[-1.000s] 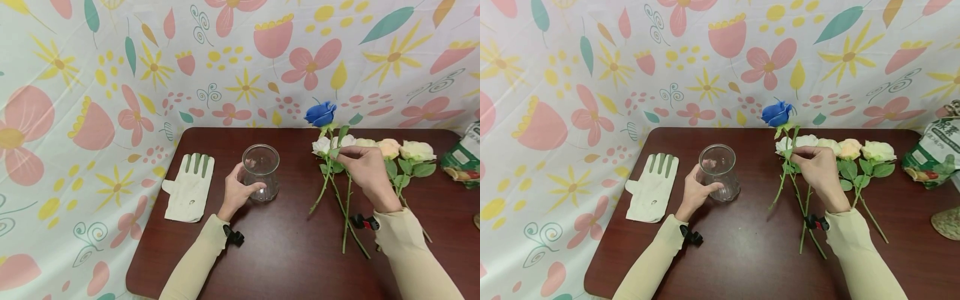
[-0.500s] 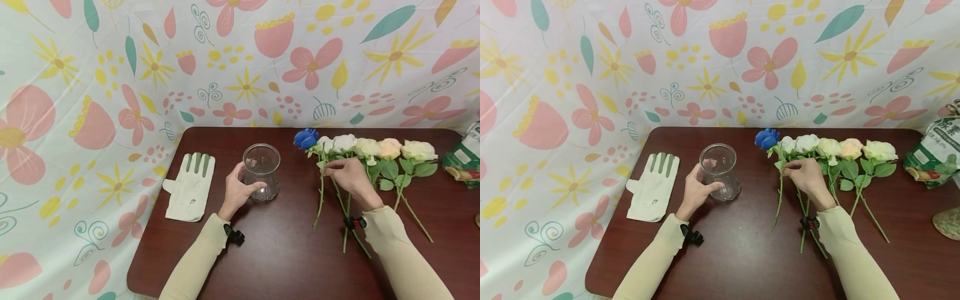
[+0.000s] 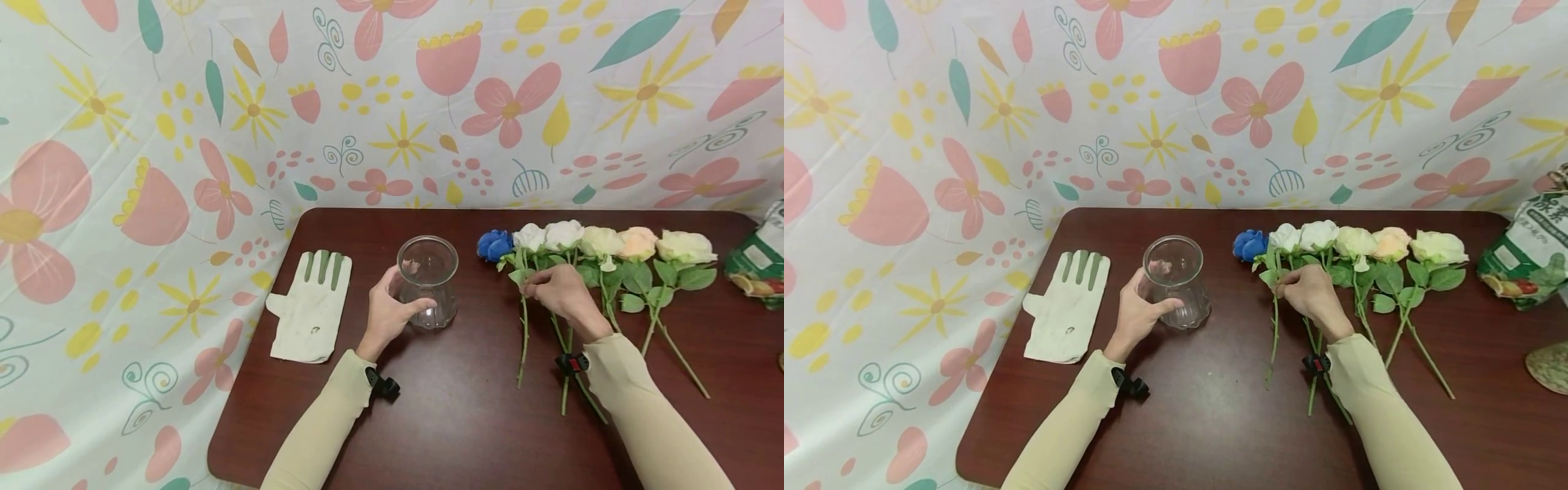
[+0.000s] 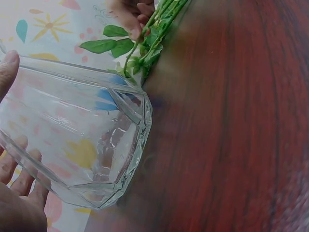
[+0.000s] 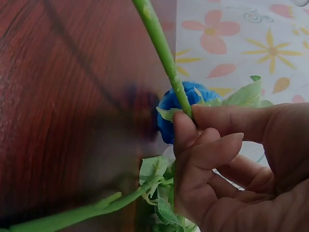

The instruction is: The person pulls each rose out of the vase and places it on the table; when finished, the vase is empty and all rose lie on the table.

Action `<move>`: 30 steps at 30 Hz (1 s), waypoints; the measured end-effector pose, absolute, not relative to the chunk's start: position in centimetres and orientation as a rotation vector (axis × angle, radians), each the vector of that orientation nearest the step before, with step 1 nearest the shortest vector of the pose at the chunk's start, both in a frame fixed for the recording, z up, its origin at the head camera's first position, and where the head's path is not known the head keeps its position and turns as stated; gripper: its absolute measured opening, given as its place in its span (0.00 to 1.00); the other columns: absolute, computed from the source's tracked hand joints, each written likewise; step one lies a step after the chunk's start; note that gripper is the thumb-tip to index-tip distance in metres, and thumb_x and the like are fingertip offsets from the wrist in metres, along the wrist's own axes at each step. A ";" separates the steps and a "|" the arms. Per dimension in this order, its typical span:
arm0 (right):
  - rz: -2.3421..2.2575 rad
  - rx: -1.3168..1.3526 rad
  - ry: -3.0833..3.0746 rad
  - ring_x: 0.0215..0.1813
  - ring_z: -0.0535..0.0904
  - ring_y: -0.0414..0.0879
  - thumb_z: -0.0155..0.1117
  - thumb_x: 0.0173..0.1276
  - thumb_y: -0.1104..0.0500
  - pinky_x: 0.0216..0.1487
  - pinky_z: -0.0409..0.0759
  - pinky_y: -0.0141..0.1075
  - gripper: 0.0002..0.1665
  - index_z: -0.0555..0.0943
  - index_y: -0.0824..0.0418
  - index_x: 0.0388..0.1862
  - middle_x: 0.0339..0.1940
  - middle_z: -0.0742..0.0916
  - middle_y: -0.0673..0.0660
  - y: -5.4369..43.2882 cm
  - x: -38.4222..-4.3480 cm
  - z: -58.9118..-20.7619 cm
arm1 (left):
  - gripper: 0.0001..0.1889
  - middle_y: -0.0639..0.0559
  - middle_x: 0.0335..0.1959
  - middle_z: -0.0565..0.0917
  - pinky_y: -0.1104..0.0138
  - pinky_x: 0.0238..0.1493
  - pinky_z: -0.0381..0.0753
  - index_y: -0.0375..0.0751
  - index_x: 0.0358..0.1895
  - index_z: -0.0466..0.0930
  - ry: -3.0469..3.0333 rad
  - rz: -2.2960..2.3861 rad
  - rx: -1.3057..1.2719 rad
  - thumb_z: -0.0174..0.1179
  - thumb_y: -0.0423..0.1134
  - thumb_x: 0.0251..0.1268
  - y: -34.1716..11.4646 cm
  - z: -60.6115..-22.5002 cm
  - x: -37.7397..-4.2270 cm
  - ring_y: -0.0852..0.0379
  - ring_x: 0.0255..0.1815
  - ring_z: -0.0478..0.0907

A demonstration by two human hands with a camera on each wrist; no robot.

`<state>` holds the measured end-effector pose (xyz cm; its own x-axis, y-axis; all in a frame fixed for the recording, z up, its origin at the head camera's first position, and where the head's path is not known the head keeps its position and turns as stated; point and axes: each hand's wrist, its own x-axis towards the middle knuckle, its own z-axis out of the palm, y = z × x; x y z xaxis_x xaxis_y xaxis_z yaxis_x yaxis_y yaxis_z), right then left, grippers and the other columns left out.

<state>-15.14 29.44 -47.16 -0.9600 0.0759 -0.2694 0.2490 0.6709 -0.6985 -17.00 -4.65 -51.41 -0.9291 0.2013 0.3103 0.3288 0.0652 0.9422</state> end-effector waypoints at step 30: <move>-0.958 0.242 2.723 0.55 0.87 0.67 0.68 0.79 0.42 0.40 0.85 0.41 0.41 0.79 0.75 0.72 0.60 0.89 0.76 30.2 -13.4 -45.9 | 0.50 0.46 0.78 0.78 0.47 0.81 0.78 0.51 0.84 0.67 -2.318 -1.896 -0.627 0.83 0.56 0.59 -5.8 -50.7 -16.4 0.44 0.79 0.77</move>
